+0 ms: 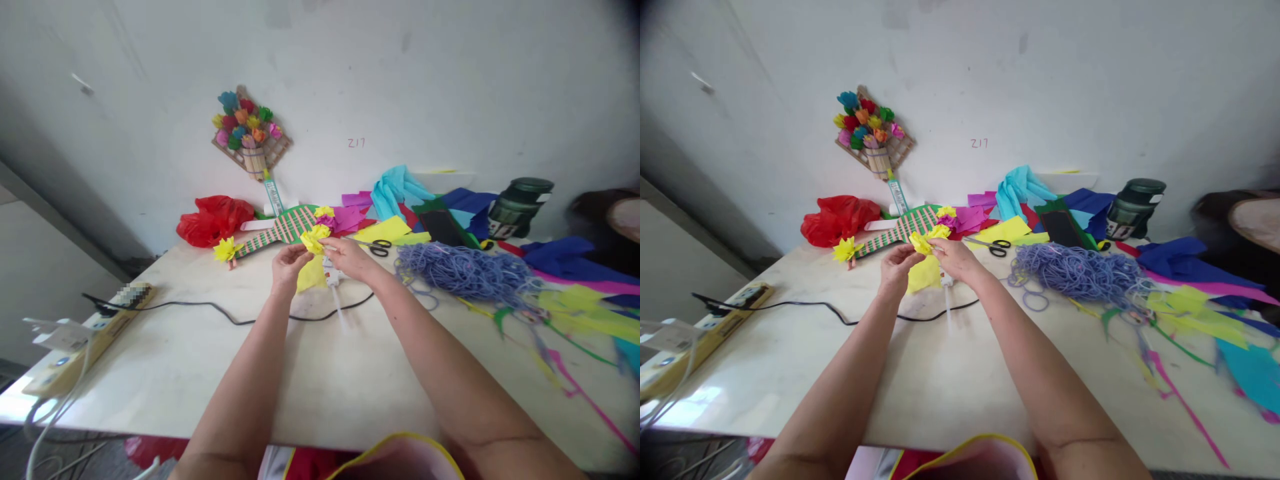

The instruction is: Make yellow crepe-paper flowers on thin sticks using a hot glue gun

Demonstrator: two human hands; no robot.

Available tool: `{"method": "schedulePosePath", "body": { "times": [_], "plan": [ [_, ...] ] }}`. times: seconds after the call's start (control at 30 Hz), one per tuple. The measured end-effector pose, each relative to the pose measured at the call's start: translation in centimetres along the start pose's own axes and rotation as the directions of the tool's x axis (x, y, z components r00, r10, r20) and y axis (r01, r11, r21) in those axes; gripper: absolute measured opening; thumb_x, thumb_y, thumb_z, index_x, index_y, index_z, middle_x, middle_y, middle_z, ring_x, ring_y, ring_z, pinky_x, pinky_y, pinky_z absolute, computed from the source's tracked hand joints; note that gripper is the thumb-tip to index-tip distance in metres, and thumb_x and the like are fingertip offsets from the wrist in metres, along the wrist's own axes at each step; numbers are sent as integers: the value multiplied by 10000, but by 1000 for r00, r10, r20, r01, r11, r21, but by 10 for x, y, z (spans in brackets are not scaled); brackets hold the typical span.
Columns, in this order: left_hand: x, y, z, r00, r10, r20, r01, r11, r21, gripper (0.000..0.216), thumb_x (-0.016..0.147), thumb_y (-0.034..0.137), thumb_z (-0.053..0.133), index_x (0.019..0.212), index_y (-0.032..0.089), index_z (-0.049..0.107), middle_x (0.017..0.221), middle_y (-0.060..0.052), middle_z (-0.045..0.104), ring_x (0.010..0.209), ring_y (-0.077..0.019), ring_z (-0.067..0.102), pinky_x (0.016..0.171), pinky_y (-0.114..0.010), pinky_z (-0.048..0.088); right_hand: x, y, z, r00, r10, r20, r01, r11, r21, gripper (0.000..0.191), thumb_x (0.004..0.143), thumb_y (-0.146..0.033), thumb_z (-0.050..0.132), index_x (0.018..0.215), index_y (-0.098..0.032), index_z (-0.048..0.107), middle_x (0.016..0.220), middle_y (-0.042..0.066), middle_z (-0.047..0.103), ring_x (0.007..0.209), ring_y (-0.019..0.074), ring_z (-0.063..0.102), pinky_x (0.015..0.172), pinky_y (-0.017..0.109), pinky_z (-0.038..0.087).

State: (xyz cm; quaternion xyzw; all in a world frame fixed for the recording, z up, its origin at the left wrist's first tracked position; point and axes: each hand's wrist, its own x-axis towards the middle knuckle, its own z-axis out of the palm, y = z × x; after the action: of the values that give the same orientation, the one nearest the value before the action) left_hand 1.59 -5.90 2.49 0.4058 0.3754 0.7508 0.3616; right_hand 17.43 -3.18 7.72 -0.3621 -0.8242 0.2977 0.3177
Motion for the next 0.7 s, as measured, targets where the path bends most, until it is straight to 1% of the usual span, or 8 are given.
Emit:
{"method": "schedulePosePath", "body": {
  "times": [0.17, 0.27, 0.33, 0.47, 0.53, 0.6, 0.63, 0.7],
  "plan": [
    [1, -1, -1, 1000, 25, -3, -25, 1000, -8, 268, 498, 174, 810, 718, 151, 659, 677, -1, 675, 623, -125, 624, 674, -285, 505, 0, 1, 4, 1000, -4, 12, 5, 996, -93, 407, 867, -227, 448, 1250, -207, 584, 934, 44, 698, 734, 136, 595, 723, 274, 452],
    [2, -3, -2, 999, 43, 1, -43, 999, -21, 253, 513, 179, 795, 712, 154, 641, 680, 6, 664, 626, -121, 619, 673, -280, 502, -2, -2, 4, 1000, -26, 3, 26, 985, -169, 403, 876, -245, 441, 1254, -241, 580, 1064, 49, 694, 843, 160, 618, 771, 282, 451],
    [3, -4, -3, 999, 51, 5, -51, 998, -32, 255, 517, 173, 786, 718, 157, 629, 688, 10, 658, 641, -118, 614, 679, -272, 496, -5, -8, 2, 1000, -31, 7, 32, 970, -240, 406, 885, -253, 427, 1264, -249, 571, 1098, 54, 689, 890, 179, 624, 780, 285, 448],
    [4, -4, -4, 998, 69, 6, -69, 996, -63, 270, 512, 149, 773, 728, 167, 613, 701, 20, 646, 668, -107, 601, 685, -247, 479, -12, -23, -1, 999, -38, 6, 37, 921, -388, 422, 902, -275, 396, 1298, -247, 538, 989, 73, 713, 861, 213, 635, 740, 297, 437],
    [3, -3, -4, 997, 74, 3, -74, 995, -72, 271, 510, 146, 770, 725, 172, 608, 701, 24, 640, 673, -106, 596, 689, -243, 473, -14, -26, 0, 998, -55, -9, 46, 907, -418, 428, 904, -271, 391, 1309, -242, 526, 940, 79, 714, 842, 222, 631, 733, 305, 429],
    [2, 0, -2, 997, 81, 1, -80, 994, -70, 277, 512, 148, 771, 737, 176, 613, 706, 23, 639, 684, -109, 595, 698, -246, 470, -12, -25, 1, 997, -70, -37, 51, 928, -368, 416, 893, -257, 409, 1284, -242, 547, 888, 71, 705, 798, 206, 617, 720, 300, 423],
    [2, 1, -1, 996, 85, 1, -85, 994, -64, 280, 517, 152, 769, 752, 177, 620, 714, 19, 641, 691, -112, 596, 701, -249, 469, -11, -23, 1, 996, -68, -51, 50, 954, -295, 403, 884, -248, 422, 1260, -242, 566, 847, 59, 693, 754, 186, 602, 699, 289, 422],
    [0, 5, 1, 996, 95, 2, -94, 994, -52, 280, 539, 167, 756, 792, 179, 636, 738, 6, 649, 698, -120, 599, 698, -256, 468, -8, -17, 0, 998, -31, -51, 30, 999, -14, 380, 863, -234, 445, 1214, -232, 590, 694, 9, 625, 593, 128, 529, 598, 246, 406]
  ]
}}
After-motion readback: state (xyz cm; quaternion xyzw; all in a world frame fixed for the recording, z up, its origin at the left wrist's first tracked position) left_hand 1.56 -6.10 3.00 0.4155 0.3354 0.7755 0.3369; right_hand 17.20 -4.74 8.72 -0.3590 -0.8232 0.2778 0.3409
